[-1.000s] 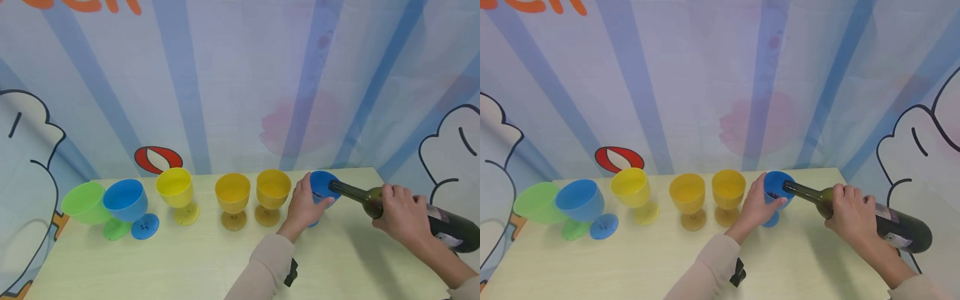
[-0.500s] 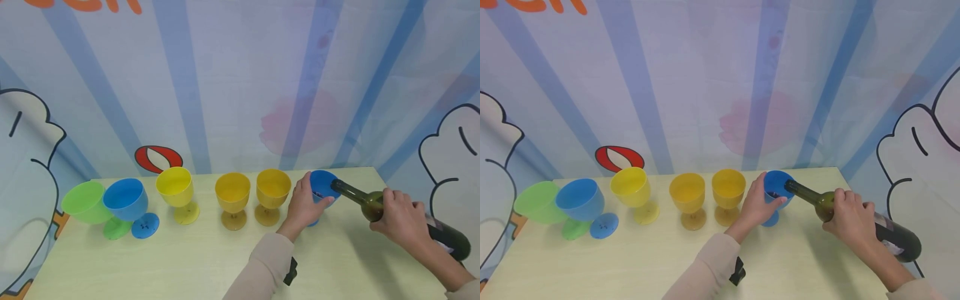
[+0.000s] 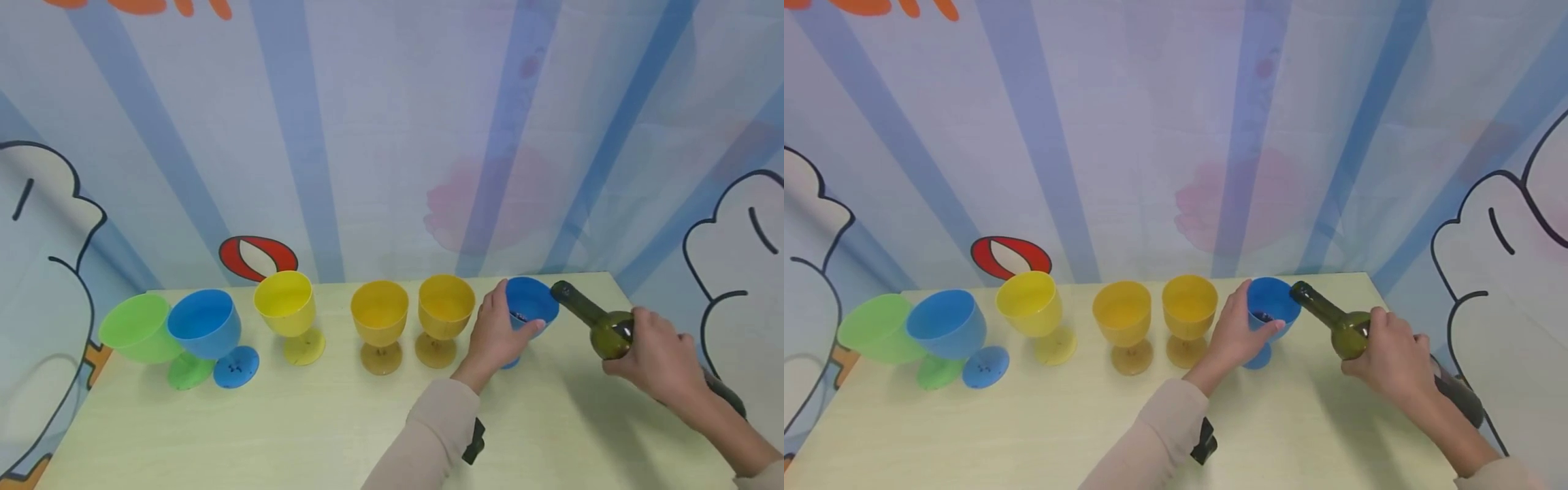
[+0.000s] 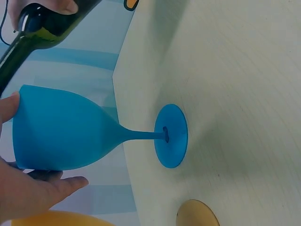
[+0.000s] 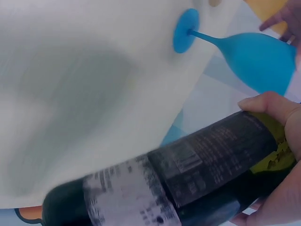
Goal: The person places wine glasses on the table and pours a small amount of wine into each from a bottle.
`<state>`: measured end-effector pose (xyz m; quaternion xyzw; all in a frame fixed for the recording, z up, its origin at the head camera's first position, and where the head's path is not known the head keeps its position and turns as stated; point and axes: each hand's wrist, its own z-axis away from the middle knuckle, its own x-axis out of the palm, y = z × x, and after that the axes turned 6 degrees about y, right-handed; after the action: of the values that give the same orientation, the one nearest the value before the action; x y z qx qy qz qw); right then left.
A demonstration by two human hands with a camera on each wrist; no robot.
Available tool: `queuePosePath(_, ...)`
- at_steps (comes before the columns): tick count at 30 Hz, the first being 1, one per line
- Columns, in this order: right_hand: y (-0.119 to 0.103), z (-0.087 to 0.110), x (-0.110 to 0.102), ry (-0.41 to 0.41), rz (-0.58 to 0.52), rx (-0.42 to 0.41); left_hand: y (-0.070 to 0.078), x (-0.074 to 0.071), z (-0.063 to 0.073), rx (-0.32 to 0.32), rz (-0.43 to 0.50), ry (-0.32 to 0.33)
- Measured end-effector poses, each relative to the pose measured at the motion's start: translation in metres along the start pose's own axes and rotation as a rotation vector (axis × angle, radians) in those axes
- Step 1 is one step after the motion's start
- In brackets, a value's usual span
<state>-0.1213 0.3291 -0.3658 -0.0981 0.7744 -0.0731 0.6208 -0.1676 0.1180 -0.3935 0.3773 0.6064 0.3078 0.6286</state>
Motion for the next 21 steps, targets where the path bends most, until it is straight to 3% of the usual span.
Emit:
queuePosePath(9,-0.005,-0.002,-0.012,-0.056,-0.229,0.095,0.001,0.000,0.001,-0.009,0.003,0.003)
queuePosePath(21,-0.019,0.000,-0.006,-0.007,-0.315,0.187,0.000,-0.001,0.002,0.005,0.000,0.002)
